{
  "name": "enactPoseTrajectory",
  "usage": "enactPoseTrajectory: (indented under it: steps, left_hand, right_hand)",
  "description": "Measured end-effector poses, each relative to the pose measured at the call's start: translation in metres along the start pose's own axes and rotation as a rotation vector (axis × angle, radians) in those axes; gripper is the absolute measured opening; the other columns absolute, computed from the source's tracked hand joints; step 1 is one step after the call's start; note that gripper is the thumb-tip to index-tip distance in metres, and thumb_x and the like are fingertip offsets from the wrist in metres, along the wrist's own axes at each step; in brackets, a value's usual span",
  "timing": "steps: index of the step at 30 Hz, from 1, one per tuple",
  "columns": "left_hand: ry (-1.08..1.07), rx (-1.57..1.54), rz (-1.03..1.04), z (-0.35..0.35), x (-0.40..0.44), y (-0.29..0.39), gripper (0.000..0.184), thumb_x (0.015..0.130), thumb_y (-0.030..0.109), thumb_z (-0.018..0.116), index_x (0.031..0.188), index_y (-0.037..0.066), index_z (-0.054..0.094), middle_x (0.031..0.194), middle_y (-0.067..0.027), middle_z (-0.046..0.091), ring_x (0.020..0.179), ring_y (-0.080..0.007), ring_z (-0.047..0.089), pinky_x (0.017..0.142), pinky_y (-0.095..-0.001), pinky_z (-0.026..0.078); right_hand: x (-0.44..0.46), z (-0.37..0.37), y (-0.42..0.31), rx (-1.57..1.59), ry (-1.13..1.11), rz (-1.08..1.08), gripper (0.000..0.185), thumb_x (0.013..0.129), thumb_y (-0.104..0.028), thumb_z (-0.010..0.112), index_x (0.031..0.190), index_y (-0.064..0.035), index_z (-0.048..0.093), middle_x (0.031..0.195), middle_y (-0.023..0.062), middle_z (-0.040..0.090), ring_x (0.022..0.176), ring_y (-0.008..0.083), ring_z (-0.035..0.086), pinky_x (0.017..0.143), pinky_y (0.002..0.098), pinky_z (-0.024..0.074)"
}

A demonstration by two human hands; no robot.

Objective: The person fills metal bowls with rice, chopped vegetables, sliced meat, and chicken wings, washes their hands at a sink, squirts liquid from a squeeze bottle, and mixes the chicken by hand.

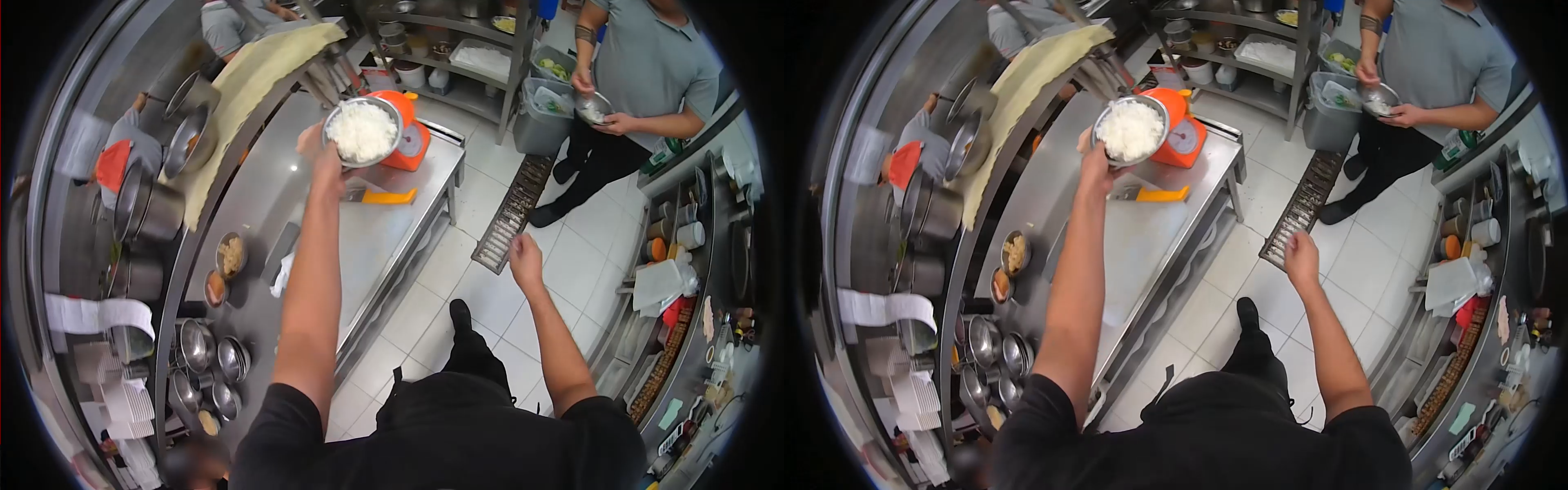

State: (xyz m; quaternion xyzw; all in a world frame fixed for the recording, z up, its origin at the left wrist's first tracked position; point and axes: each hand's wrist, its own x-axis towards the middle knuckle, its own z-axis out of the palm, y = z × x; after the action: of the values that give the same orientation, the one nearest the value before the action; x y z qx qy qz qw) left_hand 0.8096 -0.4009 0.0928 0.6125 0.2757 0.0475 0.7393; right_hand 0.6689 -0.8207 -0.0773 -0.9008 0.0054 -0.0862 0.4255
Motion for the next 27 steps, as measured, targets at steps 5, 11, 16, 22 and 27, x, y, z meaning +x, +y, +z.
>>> enactPoseTrajectory:
  steps: [5,11,16,22,27]
  left_hand:
    - [0.064,0.205,0.092,0.023,0.056,0.012,0.032,0.1,0.017,0.048,0.13,0.013,0.058,0.116,-0.0128,0.069,0.095,-0.0292,0.072,0.073,-0.0468,0.064]
    - [0.132,0.234,-0.016,0.004,0.107,-0.004,0.032,0.095,0.011,0.054,0.126,0.017,0.062,0.123,-0.0082,0.061,0.099,-0.0287,0.068,0.071,-0.0498,0.062]
    - [0.129,0.227,-0.097,0.011,0.09,0.006,0.034,0.099,0.017,0.049,0.132,0.018,0.056,0.119,-0.011,0.065,0.098,-0.0287,0.069,0.074,-0.0446,0.061]
    - [0.124,0.21,-0.132,0.002,0.095,0.005,0.033,0.1,0.025,0.049,0.131,0.016,0.052,0.119,-0.0105,0.064,0.097,-0.0274,0.069,0.083,-0.0454,0.059]
    - [0.132,0.175,-0.127,0.008,0.077,0.013,0.033,0.098,0.027,0.049,0.129,0.015,0.052,0.12,-0.0111,0.063,0.098,-0.0261,0.069,0.084,-0.0459,0.058]
  right_hand:
    - [-0.074,0.006,0.155,-0.198,-0.096,0.27,0.009,0.082,-0.001,0.057,0.09,-0.0003,0.06,0.082,0.0205,0.064,0.077,0.037,0.064,0.071,0.0446,0.0515]
    - [-0.115,0.014,0.218,-0.232,-0.255,0.37,0.019,0.085,-0.005,0.058,0.099,-0.0015,0.071,0.096,0.023,0.07,0.092,0.0397,0.067,0.083,0.0453,0.054]
    - [-0.095,0.03,0.219,-0.187,-0.272,0.405,0.017,0.087,-0.015,0.062,0.087,-0.0018,0.073,0.085,0.0203,0.072,0.081,0.0366,0.07,0.075,0.0428,0.056]
    - [-0.072,0.037,0.192,-0.196,-0.299,0.43,0.018,0.088,-0.015,0.061,0.087,-0.0025,0.073,0.085,0.0211,0.071,0.081,0.039,0.07,0.075,0.0458,0.0559]
    - [-0.061,0.047,0.172,-0.18,-0.322,0.42,0.016,0.088,-0.014,0.062,0.089,-0.0018,0.073,0.086,0.023,0.071,0.083,0.039,0.07,0.075,0.0449,0.056]
